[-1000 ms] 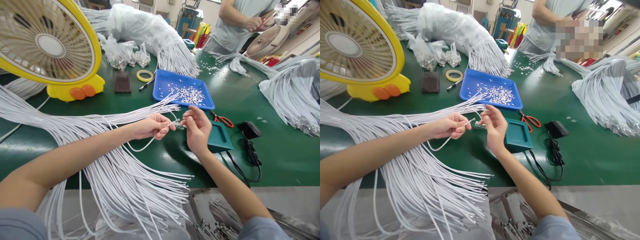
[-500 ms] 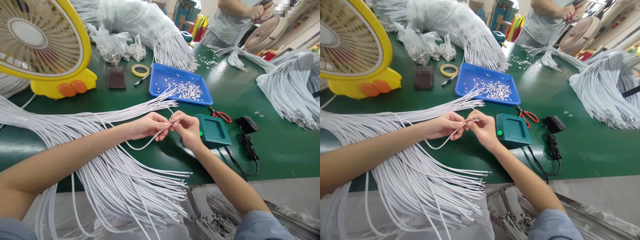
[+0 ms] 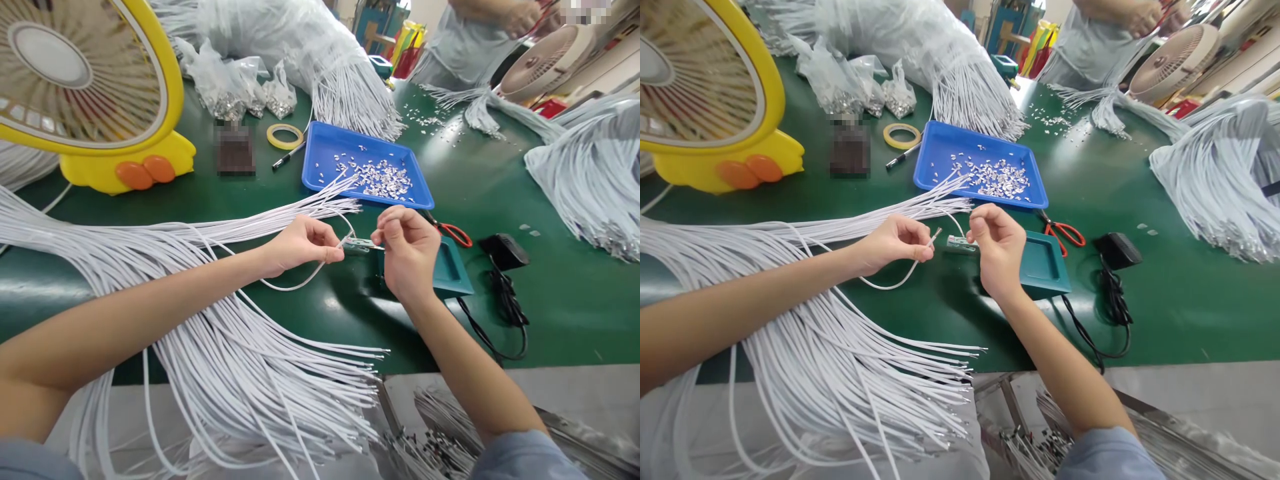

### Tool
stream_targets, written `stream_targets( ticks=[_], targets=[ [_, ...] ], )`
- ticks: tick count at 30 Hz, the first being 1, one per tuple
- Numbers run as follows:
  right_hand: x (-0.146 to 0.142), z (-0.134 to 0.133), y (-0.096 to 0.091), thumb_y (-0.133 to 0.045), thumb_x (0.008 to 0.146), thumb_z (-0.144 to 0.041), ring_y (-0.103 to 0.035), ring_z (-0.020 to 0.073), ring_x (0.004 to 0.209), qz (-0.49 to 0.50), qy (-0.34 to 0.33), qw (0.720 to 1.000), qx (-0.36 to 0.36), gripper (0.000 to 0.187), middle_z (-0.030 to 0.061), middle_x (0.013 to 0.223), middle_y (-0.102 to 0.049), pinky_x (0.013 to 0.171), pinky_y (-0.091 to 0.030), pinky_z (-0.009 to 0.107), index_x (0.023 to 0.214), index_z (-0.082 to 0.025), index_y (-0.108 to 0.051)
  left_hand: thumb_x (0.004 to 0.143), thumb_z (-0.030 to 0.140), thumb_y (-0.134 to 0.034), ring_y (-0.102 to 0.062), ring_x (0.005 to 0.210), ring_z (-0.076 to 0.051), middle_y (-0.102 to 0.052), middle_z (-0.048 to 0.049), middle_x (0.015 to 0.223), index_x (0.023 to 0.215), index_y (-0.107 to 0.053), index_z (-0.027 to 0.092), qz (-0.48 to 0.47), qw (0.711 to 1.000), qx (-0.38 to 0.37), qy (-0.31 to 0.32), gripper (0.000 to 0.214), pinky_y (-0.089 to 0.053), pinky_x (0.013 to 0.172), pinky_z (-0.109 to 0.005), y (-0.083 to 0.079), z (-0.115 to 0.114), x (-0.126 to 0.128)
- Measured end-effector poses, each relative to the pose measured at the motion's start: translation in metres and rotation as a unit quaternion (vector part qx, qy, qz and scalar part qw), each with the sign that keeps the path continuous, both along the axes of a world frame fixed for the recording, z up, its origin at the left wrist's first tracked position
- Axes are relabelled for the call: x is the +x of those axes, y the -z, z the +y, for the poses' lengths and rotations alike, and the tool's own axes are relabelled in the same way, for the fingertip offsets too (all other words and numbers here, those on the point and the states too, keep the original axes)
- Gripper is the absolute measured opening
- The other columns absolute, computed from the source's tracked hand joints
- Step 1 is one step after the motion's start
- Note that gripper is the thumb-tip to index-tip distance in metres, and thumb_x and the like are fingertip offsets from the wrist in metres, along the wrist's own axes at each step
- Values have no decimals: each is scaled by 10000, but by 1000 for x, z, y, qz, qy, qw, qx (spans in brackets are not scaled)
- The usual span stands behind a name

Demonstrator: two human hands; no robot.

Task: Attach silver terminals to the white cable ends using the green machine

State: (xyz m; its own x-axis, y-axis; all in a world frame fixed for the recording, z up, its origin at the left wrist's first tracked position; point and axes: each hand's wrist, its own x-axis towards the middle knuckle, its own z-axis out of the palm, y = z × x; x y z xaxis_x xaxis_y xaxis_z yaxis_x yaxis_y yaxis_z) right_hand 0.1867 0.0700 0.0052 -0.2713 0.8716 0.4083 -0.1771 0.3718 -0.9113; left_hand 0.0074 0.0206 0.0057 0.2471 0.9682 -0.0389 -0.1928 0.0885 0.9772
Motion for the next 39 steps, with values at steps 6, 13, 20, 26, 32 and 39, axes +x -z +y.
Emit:
stream_targets(
  ticks=[6,13,20,26,32,39],
  targets=[
    [-6,-10,7,-752,785,-332,-556,115,709,-35,-111,992,-53,176,18,871,-633,560,-467,223,925,-228,-731,526,283,-897,-529,581,-75,-630,-2,595,616,-685,100,-13,1000,8,3,294,-407,570,-199,5,-1,0],
    [-6,-12,3,-754,784,-300,-539,96,628,-43,-166,983,-59,135,1,744,-607,579,-475,232,756,-181,-697,647,386,-836,-434,527,-56,-558,9,553,689,-715,86,29,999,35,29,326,-318,493,-187,4,-4,0],
    [-5,-10,3,-764,775,-313,-547,81,596,-34,-190,978,-82,167,-13,742,-553,541,-485,214,751,-178,-669,787,482,-714,-404,433,-37,-525,-1,520,743,-705,67,35,995,36,87,417,-294,425,-175,2,-8,0],
    [-4,-12,0,-747,792,-307,-547,82,590,-27,-219,971,-91,151,-10,774,-527,531,-478,226,752,-179,-676,747,414,-762,-482,422,-43,-635,-34,610,734,-679,75,20,996,32,85,349,-387,407,-161,-1,-8,4],
    [-3,-7,0,-748,787,-333,-455,78,568,-6,-133,988,-82,178,-17,739,-496,515,-404,229,746,-196,-644,711,355,-793,-476,383,-36,-650,-31,596,734,-678,72,4,999,14,49,306,-385,367,-152,-3,-9,7],
    [-4,-9,8,-705,830,-302,-507,117,695,-42,7,998,38,92,7,825,-552,551,-426,239,870,-234,-658,720,379,-778,-478,369,-36,-657,-39,592,714,-672,70,-20,1000,22,-7,327,-372,362,-148,-2,-9,7]
  ],
)
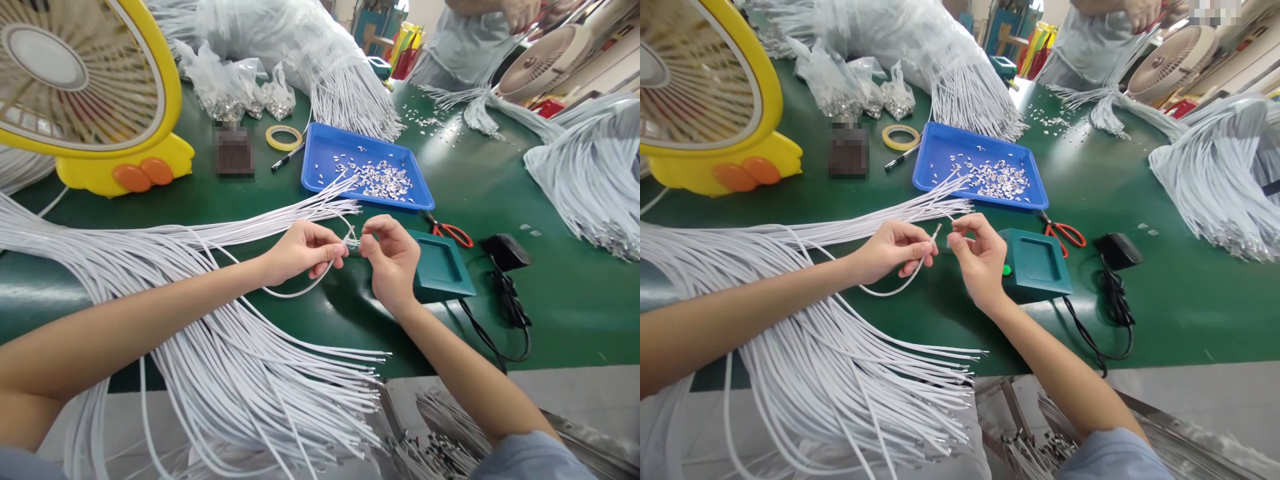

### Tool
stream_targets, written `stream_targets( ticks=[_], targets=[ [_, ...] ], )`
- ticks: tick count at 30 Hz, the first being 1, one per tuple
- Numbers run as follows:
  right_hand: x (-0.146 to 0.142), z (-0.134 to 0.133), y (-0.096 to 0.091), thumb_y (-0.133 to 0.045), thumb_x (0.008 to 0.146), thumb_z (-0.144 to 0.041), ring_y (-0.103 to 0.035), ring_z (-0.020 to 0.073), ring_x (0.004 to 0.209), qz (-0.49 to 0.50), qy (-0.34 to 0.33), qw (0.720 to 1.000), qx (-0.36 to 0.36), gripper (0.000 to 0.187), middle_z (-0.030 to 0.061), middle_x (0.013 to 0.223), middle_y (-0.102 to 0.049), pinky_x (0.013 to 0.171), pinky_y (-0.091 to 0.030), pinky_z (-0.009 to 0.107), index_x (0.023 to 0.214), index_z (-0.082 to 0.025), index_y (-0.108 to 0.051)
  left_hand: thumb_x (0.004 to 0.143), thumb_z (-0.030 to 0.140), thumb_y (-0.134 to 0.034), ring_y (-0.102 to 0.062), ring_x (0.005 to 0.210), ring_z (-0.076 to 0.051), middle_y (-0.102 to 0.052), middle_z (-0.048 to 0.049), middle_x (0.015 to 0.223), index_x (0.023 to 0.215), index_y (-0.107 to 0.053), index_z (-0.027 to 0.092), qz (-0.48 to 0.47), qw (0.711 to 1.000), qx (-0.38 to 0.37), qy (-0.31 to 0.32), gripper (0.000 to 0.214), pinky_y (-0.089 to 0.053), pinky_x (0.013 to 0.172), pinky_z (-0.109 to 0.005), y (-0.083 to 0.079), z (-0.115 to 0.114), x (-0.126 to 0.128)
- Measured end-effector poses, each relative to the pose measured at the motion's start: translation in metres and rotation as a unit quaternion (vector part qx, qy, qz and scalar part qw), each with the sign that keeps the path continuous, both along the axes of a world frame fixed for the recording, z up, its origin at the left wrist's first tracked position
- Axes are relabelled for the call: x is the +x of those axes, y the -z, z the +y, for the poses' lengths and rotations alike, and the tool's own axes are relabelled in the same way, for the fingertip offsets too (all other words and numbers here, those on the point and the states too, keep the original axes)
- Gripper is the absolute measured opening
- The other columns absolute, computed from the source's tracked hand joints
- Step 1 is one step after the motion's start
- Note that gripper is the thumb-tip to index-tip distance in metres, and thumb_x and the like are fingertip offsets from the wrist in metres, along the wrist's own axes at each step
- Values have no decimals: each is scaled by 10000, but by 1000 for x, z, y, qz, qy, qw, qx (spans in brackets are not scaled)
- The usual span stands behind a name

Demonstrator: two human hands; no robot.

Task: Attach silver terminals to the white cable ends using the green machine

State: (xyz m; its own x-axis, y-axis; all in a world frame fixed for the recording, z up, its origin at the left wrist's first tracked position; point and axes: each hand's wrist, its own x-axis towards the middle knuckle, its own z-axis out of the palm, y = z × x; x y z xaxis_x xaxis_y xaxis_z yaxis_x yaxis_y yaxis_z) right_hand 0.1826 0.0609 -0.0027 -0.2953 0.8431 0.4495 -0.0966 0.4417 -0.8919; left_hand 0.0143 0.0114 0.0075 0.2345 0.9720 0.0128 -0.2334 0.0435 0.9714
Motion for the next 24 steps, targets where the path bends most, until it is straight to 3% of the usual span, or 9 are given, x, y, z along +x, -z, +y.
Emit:
stream_targets(
  ticks=[3,12,19,24],
  targets=[
    [-1,-4,1,-717,816,-284,-551,147,805,-36,23,997,63,172,28,914,-591,567,-448,248,980,-256,-672,708,413,-787,-478,363,-41,-639,-37,552,688,-673,69,23,1000,1,9,362,-372,360,-147,1,-1,0],
    [1,-4,4,-689,830,-240,-564,150,761,-81,30,985,148,161,33,897,-613,547,-465,277,990,-261,-695,702,372,-804,-467,351,-46,-560,4,438,656,-689,80,50,999,-2,20,317,-371,367,-146,4,-1,-2],
    [-1,-6,3,-682,826,-148,-560,136,750,-73,26,982,170,138,23,859,-609,548,-447,266,923,-246,-688,678,318,-824,-467,344,-42,-576,6,445,640,-685,78,34,999,-13,15,280,-379,364,-145,0,-2,0],
    [-2,-7,1,-695,809,-164,-552,133,725,-50,12,989,135,83,15,814,-588,549,-440,261,810,-223,-637,667,298,-832,-460,339,-39,-559,17,425,632,-683,78,31,999,-19,11,267,-383,363,-141,-2,-2,1]
  ],
)
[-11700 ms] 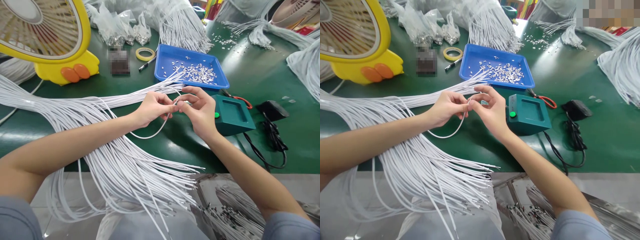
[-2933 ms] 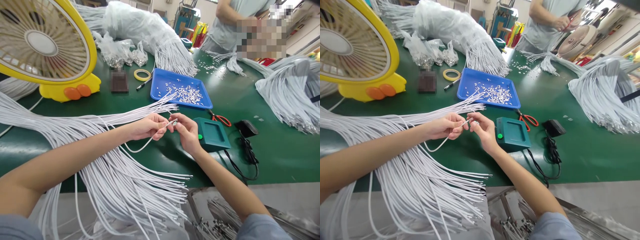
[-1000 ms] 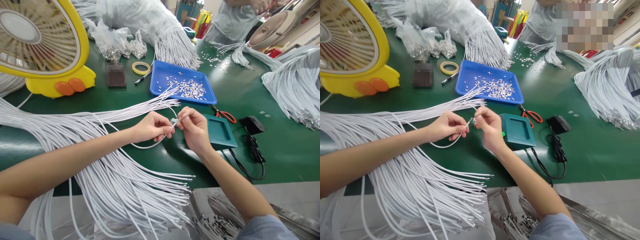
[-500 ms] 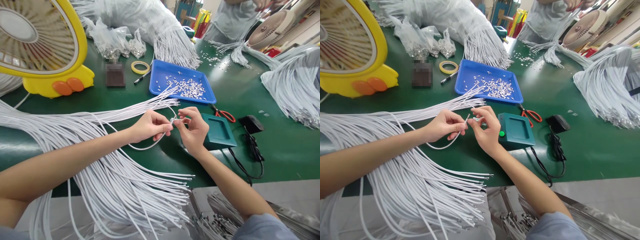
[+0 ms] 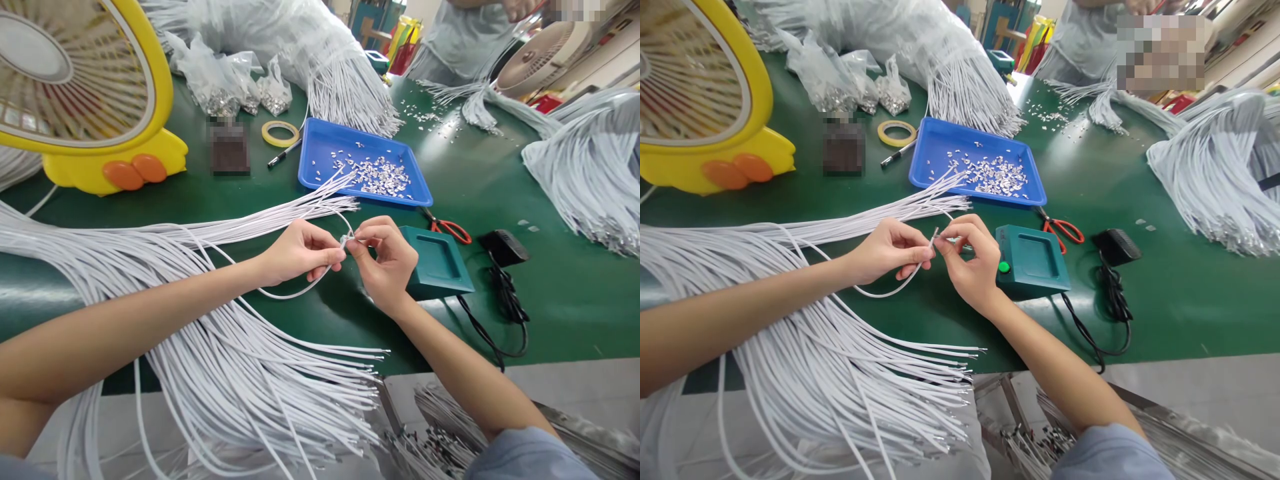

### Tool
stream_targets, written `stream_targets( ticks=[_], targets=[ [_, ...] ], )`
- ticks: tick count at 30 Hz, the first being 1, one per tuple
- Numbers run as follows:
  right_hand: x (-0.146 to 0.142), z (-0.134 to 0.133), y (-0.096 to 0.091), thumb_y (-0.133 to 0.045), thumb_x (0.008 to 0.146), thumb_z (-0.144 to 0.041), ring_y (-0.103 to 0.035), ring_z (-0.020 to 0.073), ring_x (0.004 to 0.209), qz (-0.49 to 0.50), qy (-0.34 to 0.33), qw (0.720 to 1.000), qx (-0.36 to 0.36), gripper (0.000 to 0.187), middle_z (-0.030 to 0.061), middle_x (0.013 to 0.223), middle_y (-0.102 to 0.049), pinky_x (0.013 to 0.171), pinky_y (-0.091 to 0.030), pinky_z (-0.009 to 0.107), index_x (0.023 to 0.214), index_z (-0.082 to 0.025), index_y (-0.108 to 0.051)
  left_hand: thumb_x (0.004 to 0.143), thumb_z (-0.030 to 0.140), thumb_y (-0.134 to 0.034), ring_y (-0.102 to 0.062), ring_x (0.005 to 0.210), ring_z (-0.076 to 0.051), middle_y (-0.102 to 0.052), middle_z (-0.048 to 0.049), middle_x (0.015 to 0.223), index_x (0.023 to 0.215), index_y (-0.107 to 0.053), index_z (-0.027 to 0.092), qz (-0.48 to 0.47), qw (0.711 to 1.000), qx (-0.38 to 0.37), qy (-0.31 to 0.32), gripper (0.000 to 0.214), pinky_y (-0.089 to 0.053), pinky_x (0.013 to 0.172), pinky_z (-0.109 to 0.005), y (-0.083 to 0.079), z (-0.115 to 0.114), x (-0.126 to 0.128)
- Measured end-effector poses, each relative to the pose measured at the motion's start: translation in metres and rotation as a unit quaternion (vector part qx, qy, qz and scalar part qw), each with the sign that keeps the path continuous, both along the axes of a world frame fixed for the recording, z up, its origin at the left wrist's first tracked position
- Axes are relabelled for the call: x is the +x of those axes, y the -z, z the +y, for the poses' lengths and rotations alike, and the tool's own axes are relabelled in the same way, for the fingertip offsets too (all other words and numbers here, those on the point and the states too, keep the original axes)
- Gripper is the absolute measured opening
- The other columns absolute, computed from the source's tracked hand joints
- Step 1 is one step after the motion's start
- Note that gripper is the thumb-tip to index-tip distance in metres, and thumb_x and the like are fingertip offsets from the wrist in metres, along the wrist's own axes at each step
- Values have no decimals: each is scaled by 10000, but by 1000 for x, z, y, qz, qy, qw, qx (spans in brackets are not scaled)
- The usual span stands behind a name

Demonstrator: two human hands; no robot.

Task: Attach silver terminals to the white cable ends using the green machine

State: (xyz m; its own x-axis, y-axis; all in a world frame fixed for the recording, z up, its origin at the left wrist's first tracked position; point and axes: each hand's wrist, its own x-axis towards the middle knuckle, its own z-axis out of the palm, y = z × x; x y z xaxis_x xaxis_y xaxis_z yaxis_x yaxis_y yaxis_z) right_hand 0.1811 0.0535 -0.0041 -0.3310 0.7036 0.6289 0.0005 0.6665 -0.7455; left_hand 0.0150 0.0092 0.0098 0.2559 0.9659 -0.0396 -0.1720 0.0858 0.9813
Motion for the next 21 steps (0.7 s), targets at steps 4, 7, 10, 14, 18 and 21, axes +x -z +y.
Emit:
stream_targets(
  ticks=[4,7,10,14,18,21],
  targets=[
    [0,1,-1,-655,849,-235,-588,145,799,50,-58,988,-134,54,39,908,-622,576,-475,251,900,-216,-653,629,274,-851,-468,348,-40,-601,3,474,635,-688,76,-3,1000,-4,-13,257,-383,349,-143,0,0,1],
    [1,3,-1,-683,828,-282,-604,141,781,69,-84,971,-213,131,39,929,-658,582,-494,245,935,-214,-650,638,231,-836,-485,365,-43,-636,-16,527,655,-698,72,-1,1000,4,-17,211,-393,352,-141,1,1,1],
    [0,3,-1,-746,771,-273,-614,129,737,77,-85,966,-233,188,9,851,-665,590,-504,236,911,-218,-633,676,194,-792,-497,379,-44,-653,-23,559,671,-706,73,11,1000,14,-23,148,-402,359,-138,3,1,1],
    [-2,3,-2,-792,719,-216,-616,112,705,98,-77,962,-243,227,-18,792,-663,575,-495,215,885,-228,-637,686,169,-763,-499,388,-46,-653,-26,562,662,-705,72,30,999,20,-30,116,-407,363,-141,5,0,1],
    [-3,3,-4,-819,686,-220,-594,102,638,103,-68,953,-277,282,-27,741,-673,550,-472,215,900,-230,-635,691,155,-743,-502,394,-45,-647,-17,558,671,-706,74,31,998,20,-44,91,-415,368,-140,3,0,3],
    [-3,4,-6,-834,657,-226,-554,91,581,111,-71,940,-315,321,-37,689,-662,526,-440,213,905,-224,-631,687,151,-742,-487,377,-39,-614,6,507,650,-697,80,24,998,14,-53,92,-406,363,-135,1,0,4]
  ],
)
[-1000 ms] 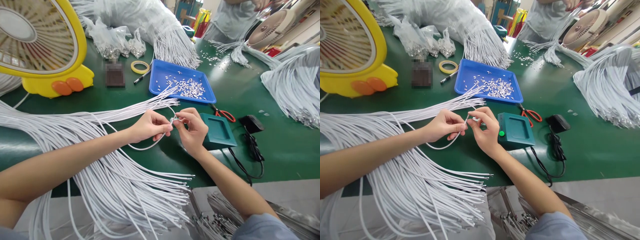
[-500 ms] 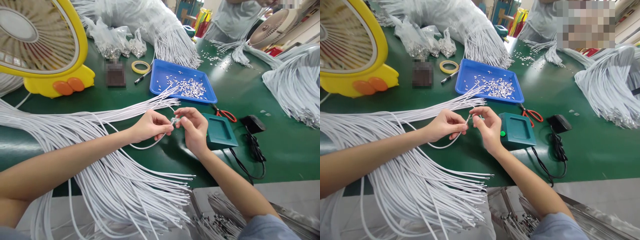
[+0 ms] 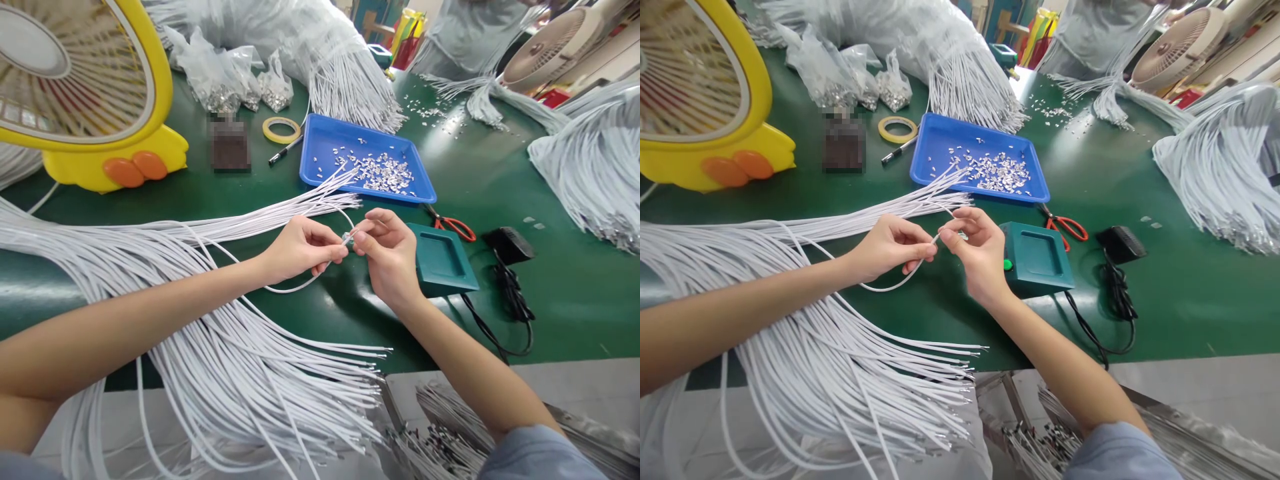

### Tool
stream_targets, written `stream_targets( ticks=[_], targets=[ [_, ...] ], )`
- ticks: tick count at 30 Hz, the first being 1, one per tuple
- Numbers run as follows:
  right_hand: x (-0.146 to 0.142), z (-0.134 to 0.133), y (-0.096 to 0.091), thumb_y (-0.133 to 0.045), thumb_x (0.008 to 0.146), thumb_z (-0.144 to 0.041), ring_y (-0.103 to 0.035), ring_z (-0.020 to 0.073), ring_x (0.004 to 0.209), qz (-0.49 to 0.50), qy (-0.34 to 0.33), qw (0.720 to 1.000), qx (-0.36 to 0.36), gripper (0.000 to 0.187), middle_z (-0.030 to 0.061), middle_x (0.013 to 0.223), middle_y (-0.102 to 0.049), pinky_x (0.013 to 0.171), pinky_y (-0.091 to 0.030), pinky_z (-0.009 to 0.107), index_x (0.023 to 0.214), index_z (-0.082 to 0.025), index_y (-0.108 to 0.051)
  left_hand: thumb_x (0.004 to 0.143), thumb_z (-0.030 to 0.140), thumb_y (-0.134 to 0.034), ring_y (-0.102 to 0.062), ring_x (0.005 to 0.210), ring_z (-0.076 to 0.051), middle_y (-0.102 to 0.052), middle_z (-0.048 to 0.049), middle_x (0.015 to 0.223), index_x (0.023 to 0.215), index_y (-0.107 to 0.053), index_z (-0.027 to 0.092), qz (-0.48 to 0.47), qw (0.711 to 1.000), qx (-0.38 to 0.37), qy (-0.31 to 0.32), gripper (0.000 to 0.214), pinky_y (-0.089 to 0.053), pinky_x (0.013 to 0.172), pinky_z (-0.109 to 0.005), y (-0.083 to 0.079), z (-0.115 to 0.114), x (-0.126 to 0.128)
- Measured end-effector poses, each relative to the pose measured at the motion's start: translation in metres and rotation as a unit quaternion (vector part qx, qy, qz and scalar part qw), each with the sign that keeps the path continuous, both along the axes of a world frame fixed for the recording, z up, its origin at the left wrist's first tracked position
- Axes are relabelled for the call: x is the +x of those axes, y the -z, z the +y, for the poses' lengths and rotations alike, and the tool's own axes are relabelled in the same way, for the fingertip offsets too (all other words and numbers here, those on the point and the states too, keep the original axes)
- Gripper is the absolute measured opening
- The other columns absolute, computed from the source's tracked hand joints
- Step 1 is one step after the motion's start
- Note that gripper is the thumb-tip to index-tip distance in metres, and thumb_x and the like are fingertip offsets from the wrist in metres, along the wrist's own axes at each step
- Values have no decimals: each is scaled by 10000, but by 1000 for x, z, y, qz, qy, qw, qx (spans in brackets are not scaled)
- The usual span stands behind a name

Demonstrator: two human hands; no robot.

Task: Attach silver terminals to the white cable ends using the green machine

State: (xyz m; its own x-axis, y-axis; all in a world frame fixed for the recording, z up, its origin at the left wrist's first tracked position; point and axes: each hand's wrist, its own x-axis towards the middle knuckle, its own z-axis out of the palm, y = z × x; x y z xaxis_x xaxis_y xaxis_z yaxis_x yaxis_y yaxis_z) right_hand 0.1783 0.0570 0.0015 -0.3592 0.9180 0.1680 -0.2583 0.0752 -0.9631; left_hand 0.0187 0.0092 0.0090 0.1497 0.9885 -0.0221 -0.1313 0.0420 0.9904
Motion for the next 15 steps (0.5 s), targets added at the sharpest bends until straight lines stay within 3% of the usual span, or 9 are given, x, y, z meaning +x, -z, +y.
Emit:
stream_targets(
  ticks=[8,15],
  targets=[
    [-1,0,-3,-793,658,-178,-508,65,559,33,-64,990,-125,307,-54,675,-606,521,-408,193,909,-208,-619,725,141,-715,-490,370,-42,-570,27,452,649,-695,80,-18,1000,10,0,99,-409,375,-132,-1,0,0],
    [0,-3,-1,-675,734,-146,-510,87,603,-19,-21,999,26,173,-37,702,-571,558,-434,224,889,-212,-635,726,211,-751,-482,373,-40,-573,25,460,677,-711,82,2,1000,7,9,144,-413,383,-138,0,-1,-1]
  ],
)
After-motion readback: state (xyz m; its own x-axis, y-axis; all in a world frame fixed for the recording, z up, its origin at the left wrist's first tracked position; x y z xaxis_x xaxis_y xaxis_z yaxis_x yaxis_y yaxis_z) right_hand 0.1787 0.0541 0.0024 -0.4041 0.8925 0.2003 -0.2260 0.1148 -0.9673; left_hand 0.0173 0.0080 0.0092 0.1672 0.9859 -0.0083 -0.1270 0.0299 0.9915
